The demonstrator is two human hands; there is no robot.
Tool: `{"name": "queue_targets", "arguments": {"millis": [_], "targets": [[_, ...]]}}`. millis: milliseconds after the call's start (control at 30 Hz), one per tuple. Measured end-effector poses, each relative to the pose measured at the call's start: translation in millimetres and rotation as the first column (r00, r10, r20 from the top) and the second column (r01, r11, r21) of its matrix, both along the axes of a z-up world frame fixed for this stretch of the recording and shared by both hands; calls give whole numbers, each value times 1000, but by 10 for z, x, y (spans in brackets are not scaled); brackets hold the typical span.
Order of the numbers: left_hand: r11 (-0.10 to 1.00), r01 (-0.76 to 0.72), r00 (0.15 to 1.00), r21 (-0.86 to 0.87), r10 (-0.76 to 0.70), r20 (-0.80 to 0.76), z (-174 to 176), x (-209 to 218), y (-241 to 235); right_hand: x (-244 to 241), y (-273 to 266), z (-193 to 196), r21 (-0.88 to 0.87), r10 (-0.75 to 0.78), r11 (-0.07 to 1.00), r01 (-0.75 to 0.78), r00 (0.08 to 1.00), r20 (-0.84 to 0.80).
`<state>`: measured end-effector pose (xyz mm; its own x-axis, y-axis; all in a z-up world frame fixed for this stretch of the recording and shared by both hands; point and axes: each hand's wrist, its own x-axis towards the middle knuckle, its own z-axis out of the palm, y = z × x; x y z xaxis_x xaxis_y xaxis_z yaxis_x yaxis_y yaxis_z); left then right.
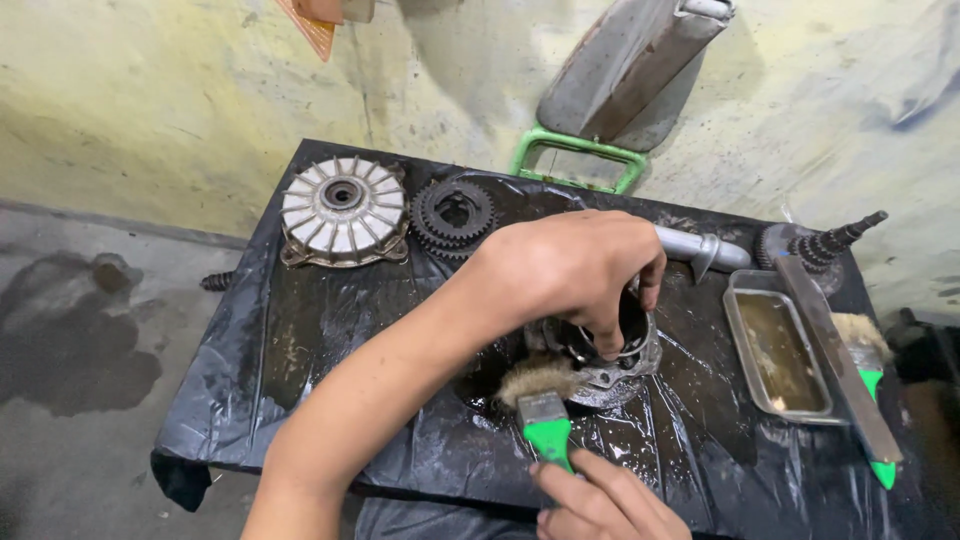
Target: Cleaning motorcycle engine components using a brush and degreaser
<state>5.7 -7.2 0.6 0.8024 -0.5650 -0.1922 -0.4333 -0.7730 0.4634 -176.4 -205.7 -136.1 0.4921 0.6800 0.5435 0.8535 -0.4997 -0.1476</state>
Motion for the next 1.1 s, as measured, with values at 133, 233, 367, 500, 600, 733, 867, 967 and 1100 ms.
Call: {"name": "queue_targets", "arguments": {"millis": [133, 233, 367, 500, 600, 733, 867, 967, 1100], "targets": [[1000, 7, 999, -25, -6, 40, -70, 16, 11, 198, 257, 271, 130, 137, 984, -123, 985, -103], [1000, -1, 997, -28, 3, 76, -74, 44, 0, 185, 289, 242, 93, 201, 976, -199, 979, -16], [999, -8, 999, -32, 9, 35, -106, 6, 10, 34, 196, 134, 127, 62, 991, -50, 994, -95], [999, 7, 997, -42, -3, 81, -98, 24, 23, 386, 499, 349, 267, 208, 947, -180, 975, -83], [999, 15, 995, -33, -11, 103, -154, 51, 9, 73, 628, 508, 354, -17, 934, 50, 995, -97], [1000, 2, 998, -20, -1, 63, -130, 35, 20, -12, 528, 386, 254, -106, 953, 164, 968, -229], [999, 27, 993, -41, -22, 114, -164, 50, 4, 301, 660, 457, 424, 91, 904, -52, 993, -72], [1000, 19, 994, -24, -16, 107, -145, 63, -8, 105, 802, 553, 428, -34, 902, 58, 997, -64], [1000, -6, 998, -16, 7, 57, -84, 16, 5, -39, 744, 481, 480, -181, 847, 227, 973, -140]]}}
